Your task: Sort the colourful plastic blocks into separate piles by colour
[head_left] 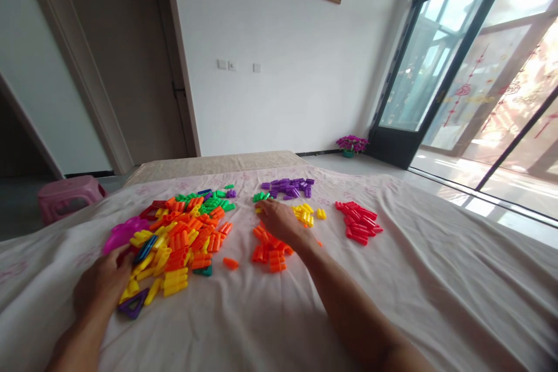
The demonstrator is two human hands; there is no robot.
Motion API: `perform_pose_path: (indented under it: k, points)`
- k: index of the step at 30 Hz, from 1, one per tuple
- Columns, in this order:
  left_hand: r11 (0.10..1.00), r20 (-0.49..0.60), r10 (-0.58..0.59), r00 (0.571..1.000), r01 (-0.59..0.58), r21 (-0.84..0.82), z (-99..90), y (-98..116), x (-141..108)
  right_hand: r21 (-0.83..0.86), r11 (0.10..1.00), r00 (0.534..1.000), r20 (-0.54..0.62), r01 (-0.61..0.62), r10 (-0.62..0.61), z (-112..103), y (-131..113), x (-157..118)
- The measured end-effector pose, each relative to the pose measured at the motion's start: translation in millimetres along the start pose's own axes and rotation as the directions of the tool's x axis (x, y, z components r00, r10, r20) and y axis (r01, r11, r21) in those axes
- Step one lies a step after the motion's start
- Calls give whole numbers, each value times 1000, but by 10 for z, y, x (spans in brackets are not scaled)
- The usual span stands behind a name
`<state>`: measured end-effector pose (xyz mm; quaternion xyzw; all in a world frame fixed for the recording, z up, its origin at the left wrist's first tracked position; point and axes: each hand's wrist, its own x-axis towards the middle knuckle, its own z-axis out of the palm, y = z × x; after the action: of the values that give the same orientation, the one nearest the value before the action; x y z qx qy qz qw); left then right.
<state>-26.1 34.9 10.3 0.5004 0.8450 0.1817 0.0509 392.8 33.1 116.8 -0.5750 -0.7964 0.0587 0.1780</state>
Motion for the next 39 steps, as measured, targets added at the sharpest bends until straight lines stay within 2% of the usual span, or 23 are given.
perform_pose_path:
  k: [3,7,11,15,17,19,21,23,25,28,30,34,39]
  points:
    - [1000,-21,5,1000,-5,-3,9,1,5,-70,967,966,-91,-247,240,-108,500,55]
    - [1000,-15,12,1000,-12,-8,-24,34,-33,-98,867,868,-153,-488,471,-126,1014,35]
    - [1000,2,9,1000,-9,-29,-83,75,-76,-135,792,803,-133,-596,581,-128,1311,-32]
    - [1000,15,5,1000,-4,-19,-113,104,-95,-125,761,770,-151,-637,620,-157,1401,-82]
    - [1000,15,16,1000,-16,-18,-110,104,-99,-97,780,780,-196,-618,594,-172,1331,-62]
    - [1000,10,15,1000,-15,-21,-95,91,-96,-62,836,823,-227,-545,520,-162,1159,-13]
    - [1000,12,8,1000,-8,-26,-72,69,-85,-24,917,898,-213,-397,384,-104,886,38]
    - [999,13,10,1000,-9,-35,-47,45,-69,13,981,971,-142,-194,194,12,547,62]
    - [999,8,15,1000,-14,-39,-30,30,-55,53,999,1000,-19,-1,2,174,198,54]
    - [999,11,11,1000,-11,-43,-38,38,-55,79,977,974,100,196,-203,440,-217,35]
    - [999,13,10,1000,-10,-41,-60,61,-69,56,963,953,138,263,-268,593,-373,65]
    - [999,-1,13,1000,-13,-29,-89,95,-91,-2,956,946,147,292,-289,789,-456,241]
    - [997,-5,28,1000,-28,-78,-46,62,-77,-63,957,941,210,283,-265,887,-443,424]
